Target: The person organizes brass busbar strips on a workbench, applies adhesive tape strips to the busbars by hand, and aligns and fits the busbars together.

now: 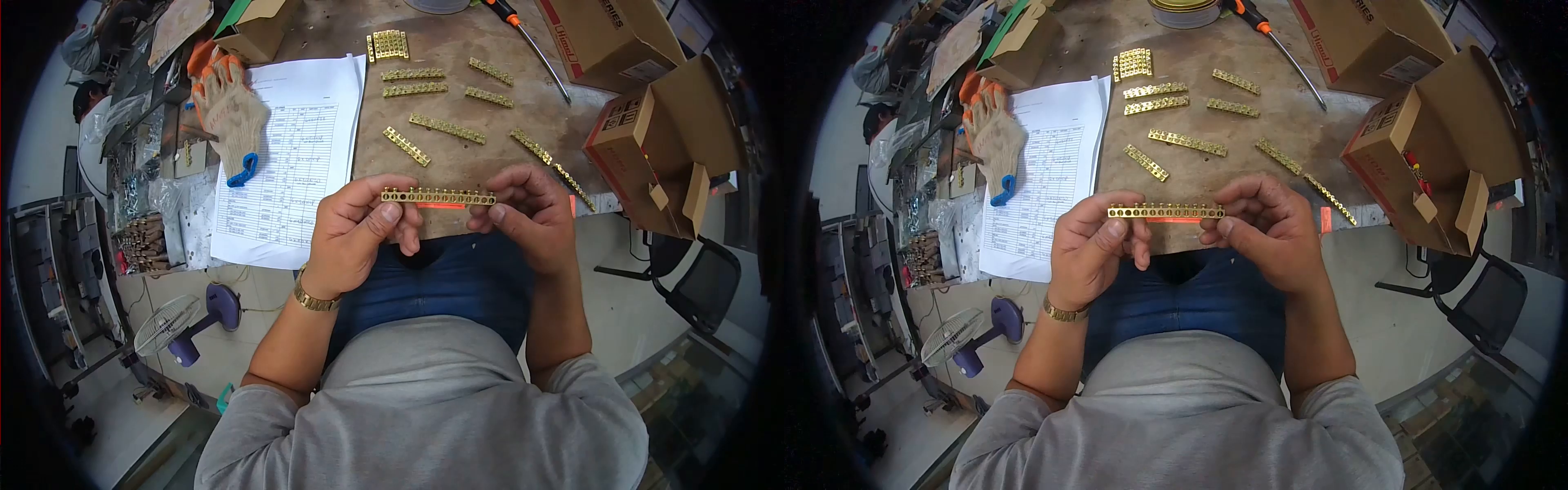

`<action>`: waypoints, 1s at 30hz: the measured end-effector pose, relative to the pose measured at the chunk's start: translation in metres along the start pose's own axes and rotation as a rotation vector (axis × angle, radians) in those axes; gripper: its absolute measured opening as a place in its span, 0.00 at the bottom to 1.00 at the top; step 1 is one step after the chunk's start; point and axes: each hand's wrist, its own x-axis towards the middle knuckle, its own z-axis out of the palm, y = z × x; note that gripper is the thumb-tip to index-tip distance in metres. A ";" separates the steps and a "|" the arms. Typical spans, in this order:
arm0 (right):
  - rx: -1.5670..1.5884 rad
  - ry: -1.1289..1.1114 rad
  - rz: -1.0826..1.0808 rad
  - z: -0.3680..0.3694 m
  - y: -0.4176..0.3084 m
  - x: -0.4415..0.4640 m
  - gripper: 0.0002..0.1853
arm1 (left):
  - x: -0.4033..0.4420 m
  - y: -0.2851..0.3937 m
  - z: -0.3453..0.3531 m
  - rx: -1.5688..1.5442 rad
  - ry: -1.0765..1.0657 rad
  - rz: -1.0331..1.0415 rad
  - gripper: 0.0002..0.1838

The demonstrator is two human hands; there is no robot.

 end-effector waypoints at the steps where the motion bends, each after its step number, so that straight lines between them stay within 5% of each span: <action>1: 0.000 0.000 0.002 0.000 0.000 0.000 0.15 | 0.000 0.000 0.000 -0.003 -0.001 0.000 0.20; 30: -0.001 -0.001 -0.006 0.000 0.003 0.000 0.12 | -0.001 0.000 0.001 0.012 0.004 0.010 0.18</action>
